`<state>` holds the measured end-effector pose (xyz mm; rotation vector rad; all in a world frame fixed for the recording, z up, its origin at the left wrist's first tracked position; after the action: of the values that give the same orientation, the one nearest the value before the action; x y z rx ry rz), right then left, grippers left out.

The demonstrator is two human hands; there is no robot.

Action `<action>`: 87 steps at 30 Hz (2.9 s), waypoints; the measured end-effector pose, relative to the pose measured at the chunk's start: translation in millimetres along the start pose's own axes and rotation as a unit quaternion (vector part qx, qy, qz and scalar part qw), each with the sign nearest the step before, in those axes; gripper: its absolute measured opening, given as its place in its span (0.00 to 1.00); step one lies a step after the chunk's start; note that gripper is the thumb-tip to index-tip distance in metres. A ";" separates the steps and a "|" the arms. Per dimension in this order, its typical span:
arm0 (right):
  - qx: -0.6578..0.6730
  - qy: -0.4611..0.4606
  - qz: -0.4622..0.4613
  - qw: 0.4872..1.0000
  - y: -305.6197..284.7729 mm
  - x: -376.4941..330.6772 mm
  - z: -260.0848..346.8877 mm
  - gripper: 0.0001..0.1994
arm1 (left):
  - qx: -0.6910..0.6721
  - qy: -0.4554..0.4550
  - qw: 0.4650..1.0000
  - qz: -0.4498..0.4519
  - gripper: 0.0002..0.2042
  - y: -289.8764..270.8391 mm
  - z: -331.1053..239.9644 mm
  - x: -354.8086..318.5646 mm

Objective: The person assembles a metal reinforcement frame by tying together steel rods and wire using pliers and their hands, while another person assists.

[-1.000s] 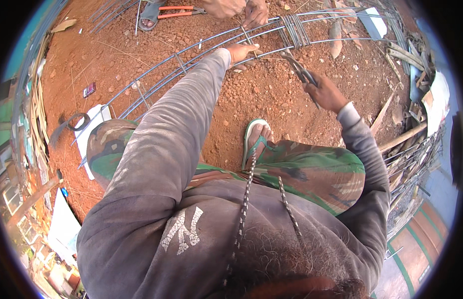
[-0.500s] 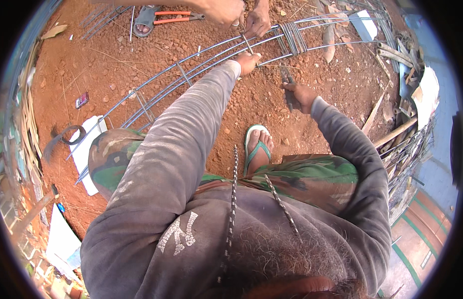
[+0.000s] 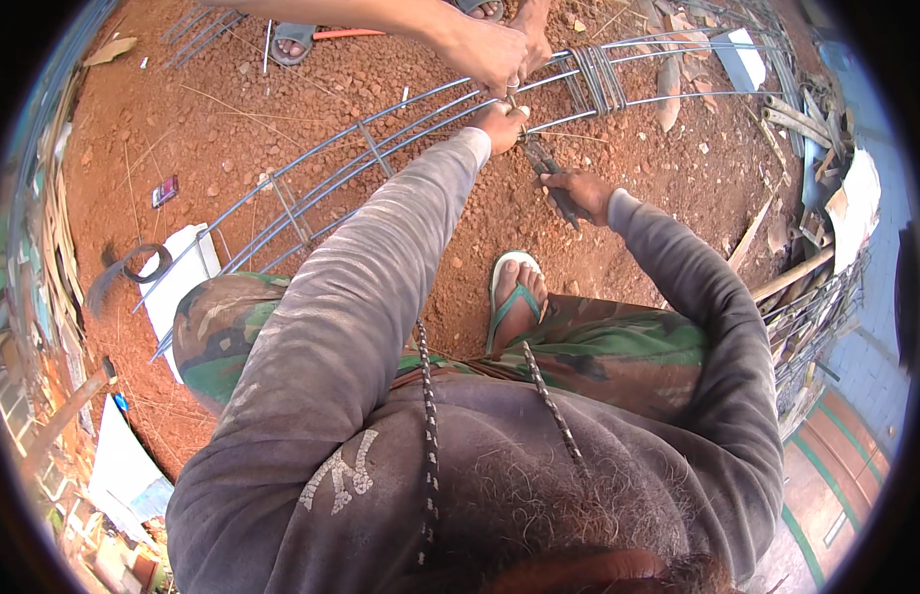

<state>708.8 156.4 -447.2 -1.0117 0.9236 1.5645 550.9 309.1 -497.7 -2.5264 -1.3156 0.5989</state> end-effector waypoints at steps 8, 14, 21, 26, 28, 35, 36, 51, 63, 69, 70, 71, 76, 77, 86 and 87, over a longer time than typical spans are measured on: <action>-0.259 -0.119 -0.142 0.948 -44.0 -51.9 -6.8 0.22 | 0.038 0.028 0.998 0.029 0.28 -0.5 -21.8 -15.5; -0.478 -0.149 -0.183 0.846 -46.4 -84.5 56.2 0.24 | 0.086 -0.071 0.994 -0.017 0.25 -7.4 -51.1 -39.0; -0.644 -0.078 -0.198 0.735 -16.7 -95.3 108.3 0.26 | 0.063 -0.070 0.995 -0.032 0.26 -19.9 -38.6 -35.9; -0.705 -0.058 -0.230 0.668 -10.8 -91.3 118.7 0.27 | 0.084 -0.072 0.991 -0.075 0.26 -15.9 -32.2 -30.2; -0.713 -0.052 -0.230 0.661 -9.0 -90.1 114.8 0.28 | 0.077 -0.081 0.993 -0.046 0.27 -15.8 -33.0 -26.3; -0.714 -0.054 -0.248 0.653 -8.5 -97.2 111.3 0.23 | 0.054 -0.068 0.996 -0.007 0.27 -14.4 -41.5 -29.9; -0.708 -0.055 -0.246 0.660 -9.7 -96.2 110.2 0.20 | 0.054 -0.069 0.996 -0.007 0.27 -14.3 -41.1 -30.0; -0.155 0.006 -0.057 0.986 5.3 -78.8 35.9 0.17 | -0.015 -0.042 0.998 -0.053 0.20 -11.5 -5.7 -19.4; -0.578 -0.065 -0.338 0.740 -19.7 -90.3 47.3 0.33 | 0.022 -0.027 0.999 -0.029 0.23 -5.4 -23.9 -23.4; -0.238 0.019 -0.114 0.964 -12.8 -69.7 8.4 0.30 | 0.029 -0.033 0.997 -0.065 0.23 -6.9 -23.7 -24.8; -0.081 0.048 -0.015 0.995 -3.1 -72.6 2.2 0.28 | 0.013 -0.045 0.998 -0.052 0.23 -4.6 -23.9 -25.4; -0.038 0.058 0.018 0.997 -5.3 -69.6 -5.4 0.25 | 0.013 -0.045 0.998 -0.050 0.23 -3.7 -25.1 -26.2; -0.246 0.050 -0.032 0.967 -28.7 -84.2 24.6 0.23 | 0.014 -0.044 0.998 -0.037 0.22 -11.2 -33.1 -24.6; -0.393 -0.094 -0.179 0.897 -37.3 -90.6 39.1 0.24 | 0.040 -0.026 0.997 -0.056 0.22 -9.2 -30.5 -22.2; -0.674 -0.150 -0.433 0.579 -26.5 -100.7 52.6 0.20 | 0.053 -0.042 0.997 -0.039 0.24 -4.4 -37.0 -23.1; -0.676 -0.156 -0.431 0.577 -26.4 -96.8 60.7 0.20 | 0.053 -0.045 0.997 -0.044 0.24 -6.9 -31.5 -23.0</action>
<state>738.2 184.9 -337.3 -1.6806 -1.2365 1.2453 548.4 293.7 -461.3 -2.3673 -1.3792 0.7504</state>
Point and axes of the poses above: each hand's wrist, its own x-axis towards the middle knuckle, its own y-axis out of the palm, z = x × y, the point moved 5 cm from there along x, towards the middle knuckle, and after that the axes turned 8 degrees about y, right-handed, at the moved point
